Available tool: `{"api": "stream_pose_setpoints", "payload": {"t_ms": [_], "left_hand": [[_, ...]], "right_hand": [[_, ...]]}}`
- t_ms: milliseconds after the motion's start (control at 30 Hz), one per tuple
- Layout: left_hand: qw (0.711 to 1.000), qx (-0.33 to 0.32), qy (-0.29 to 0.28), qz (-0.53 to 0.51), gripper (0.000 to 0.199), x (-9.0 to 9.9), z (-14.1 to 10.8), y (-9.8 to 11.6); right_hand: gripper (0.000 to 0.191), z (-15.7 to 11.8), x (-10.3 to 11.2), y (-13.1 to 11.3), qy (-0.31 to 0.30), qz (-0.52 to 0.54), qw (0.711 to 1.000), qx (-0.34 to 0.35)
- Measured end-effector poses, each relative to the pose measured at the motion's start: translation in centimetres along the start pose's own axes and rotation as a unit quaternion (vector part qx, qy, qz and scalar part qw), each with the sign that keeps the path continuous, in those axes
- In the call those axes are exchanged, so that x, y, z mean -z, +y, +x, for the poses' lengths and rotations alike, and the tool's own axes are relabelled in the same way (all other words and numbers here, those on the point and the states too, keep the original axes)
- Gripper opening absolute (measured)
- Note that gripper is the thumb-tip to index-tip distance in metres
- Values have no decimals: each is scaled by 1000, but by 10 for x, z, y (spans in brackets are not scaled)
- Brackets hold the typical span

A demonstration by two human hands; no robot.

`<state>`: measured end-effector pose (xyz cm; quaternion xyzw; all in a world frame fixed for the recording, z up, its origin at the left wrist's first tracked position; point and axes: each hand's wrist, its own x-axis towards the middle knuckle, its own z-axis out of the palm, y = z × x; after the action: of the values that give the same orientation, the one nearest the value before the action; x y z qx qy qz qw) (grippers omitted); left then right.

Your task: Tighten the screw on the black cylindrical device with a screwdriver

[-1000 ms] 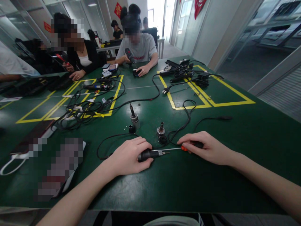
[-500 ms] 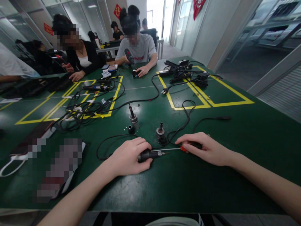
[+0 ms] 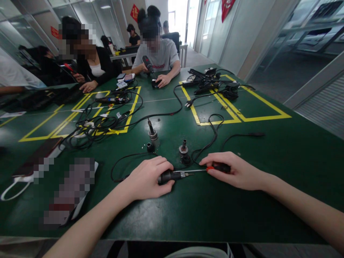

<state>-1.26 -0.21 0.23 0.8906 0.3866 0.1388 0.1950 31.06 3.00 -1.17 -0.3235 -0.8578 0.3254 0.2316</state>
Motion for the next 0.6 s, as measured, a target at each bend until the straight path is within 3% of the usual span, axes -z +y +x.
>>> {"api": "stream_pose_setpoints", "payload": {"t_ms": [133, 433, 600], "left_hand": [[1000, -4, 3, -4, 15, -1, 0, -1], [1000, 0, -1, 6, 13, 1, 0, 0], [1000, -2, -3, 5, 14, 1, 0, 1]], "right_hand": [[33, 0, -1, 1, -17, 9, 1000, -19], [20, 0, 2, 0, 0, 17, 1000, 13], [28, 1, 2, 0, -8, 2, 1000, -13]]}}
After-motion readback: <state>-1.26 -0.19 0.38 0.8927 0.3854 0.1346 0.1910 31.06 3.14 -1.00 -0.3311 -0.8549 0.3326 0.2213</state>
